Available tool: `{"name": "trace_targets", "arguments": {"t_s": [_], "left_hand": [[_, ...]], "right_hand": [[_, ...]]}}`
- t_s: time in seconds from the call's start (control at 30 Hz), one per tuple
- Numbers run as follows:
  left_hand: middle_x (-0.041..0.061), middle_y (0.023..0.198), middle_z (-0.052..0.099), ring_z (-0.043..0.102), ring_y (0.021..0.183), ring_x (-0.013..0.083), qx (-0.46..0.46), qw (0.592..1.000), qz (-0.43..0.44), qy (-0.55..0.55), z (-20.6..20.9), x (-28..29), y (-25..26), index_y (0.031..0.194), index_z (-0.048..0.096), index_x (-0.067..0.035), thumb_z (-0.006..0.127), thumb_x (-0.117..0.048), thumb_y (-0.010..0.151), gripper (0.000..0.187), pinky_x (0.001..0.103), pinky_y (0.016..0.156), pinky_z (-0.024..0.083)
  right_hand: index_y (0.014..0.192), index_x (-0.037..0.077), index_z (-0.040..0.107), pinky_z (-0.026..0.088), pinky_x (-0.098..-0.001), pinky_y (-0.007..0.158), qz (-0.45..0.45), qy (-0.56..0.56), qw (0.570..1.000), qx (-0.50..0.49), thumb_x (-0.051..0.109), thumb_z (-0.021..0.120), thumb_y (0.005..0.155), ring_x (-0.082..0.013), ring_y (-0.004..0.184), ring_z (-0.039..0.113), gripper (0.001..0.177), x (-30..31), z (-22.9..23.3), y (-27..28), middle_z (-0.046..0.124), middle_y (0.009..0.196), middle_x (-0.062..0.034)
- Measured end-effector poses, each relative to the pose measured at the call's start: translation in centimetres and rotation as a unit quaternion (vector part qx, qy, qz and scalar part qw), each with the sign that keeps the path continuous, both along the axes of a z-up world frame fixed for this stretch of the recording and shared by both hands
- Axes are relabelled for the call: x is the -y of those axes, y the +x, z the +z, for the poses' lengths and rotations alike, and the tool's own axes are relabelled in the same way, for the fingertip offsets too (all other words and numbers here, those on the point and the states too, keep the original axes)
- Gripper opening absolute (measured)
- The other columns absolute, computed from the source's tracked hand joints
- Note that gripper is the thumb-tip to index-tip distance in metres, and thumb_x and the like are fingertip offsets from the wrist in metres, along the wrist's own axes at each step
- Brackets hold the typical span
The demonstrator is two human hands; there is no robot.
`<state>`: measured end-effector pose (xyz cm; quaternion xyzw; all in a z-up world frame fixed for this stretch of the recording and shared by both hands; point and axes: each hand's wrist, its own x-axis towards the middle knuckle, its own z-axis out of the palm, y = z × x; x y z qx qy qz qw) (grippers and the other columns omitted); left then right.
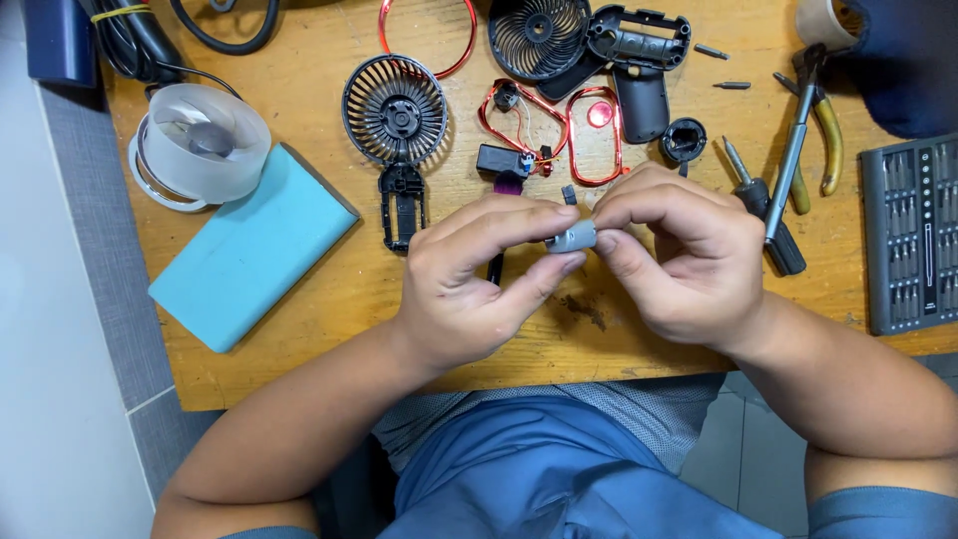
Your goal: Repairing and cleaning a small portable fan by disassembling it and using tools
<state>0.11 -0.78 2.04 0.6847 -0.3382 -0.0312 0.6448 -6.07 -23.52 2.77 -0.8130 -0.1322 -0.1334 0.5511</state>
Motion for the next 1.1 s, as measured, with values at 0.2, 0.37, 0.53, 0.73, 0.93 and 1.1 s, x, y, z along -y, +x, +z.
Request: {"name": "trace_targets", "arguments": {"t_s": [0.2, 0.37, 0.53, 0.73, 0.93, 1.1], "left_hand": [[0.016, 0.126, 0.082, 0.083, 0.113, 0.0282, 0.007, 1.000, -0.012, -0.004, 0.0, -0.1, -0.1, 0.137, 0.074, -0.006, 0.092, -0.007, 0.108, 0.034, 0.038, 0.110, 0.068], [0.015, 0.120, 0.083, 0.081, 0.107, 0.0268, 0.015, 1.000, -0.003, -0.001, 0.0, 0.0, -0.3, 0.133, 0.076, -0.005, 0.094, -0.010, 0.105, 0.034, 0.037, 0.104, 0.068], [0.015, 0.120, 0.079, 0.080, 0.107, 0.0260, 0.016, 1.000, -0.002, 0.000, -0.2, -0.1, -0.4, 0.136, 0.076, -0.009, 0.095, -0.013, 0.106, 0.036, 0.036, 0.101, 0.068], [0.014, 0.119, 0.077, 0.080, 0.106, 0.0255, 0.022, 1.000, -0.001, 0.012, -0.2, -0.1, -0.6, 0.137, 0.076, -0.009, 0.094, -0.015, 0.107, 0.035, 0.035, 0.101, 0.068], [0.015, 0.121, 0.077, 0.082, 0.103, 0.0257, 0.056, 0.998, -0.004, 0.004, 0.4, -0.3, -0.7, 0.136, 0.075, -0.008, 0.094, -0.012, 0.108, 0.034, 0.036, 0.098, 0.072], [0.015, 0.125, 0.075, 0.082, 0.109, 0.0265, 0.063, 0.998, -0.014, -0.003, 0.2, -0.5, -0.9, 0.138, 0.076, -0.010, 0.093, -0.011, 0.110, 0.032, 0.037, 0.103, 0.070]], "right_hand": [[0.121, -0.002, 0.072, 0.063, -0.0313, 0.095, 0.037, 0.120, 0.977, -0.170, 0.012, 0.069, 0.115, -0.0211, 0.100, 0.076, 0.016, 0.4, -1.6, -0.9, 0.078, 0.112, -0.0143], [0.124, 0.000, 0.073, 0.065, -0.0288, 0.097, 0.050, 0.144, 0.964, -0.219, 0.016, 0.070, 0.115, -0.0178, 0.104, 0.079, 0.019, 0.5, -2.2, -1.1, 0.081, 0.115, -0.0114], [0.122, 0.002, 0.076, 0.063, -0.0276, 0.086, 0.054, 0.132, 0.959, -0.246, 0.022, 0.071, 0.113, -0.0142, 0.093, 0.076, 0.023, 0.5, -2.2, -1.0, 0.082, 0.108, -0.0085], [0.121, 0.003, 0.074, 0.063, -0.0270, 0.085, 0.065, 0.128, 0.961, -0.238, 0.024, 0.071, 0.113, -0.0133, 0.092, 0.075, 0.022, 0.6, -2.5, -1.0, 0.080, 0.106, -0.0068], [0.118, 0.006, 0.065, 0.062, -0.0329, 0.096, 0.108, 0.149, 0.969, -0.162, 0.025, 0.064, 0.118, -0.0216, 0.102, 0.075, 0.019, 0.4, -2.4, -0.7, 0.074, 0.113, -0.0122], [0.122, 0.005, 0.064, 0.060, -0.0338, 0.098, 0.134, 0.168, 0.960, -0.179, 0.030, 0.065, 0.117, -0.0209, 0.104, 0.072, 0.026, 0.8, -2.9, -1.2, 0.073, 0.114, -0.0111]]}}
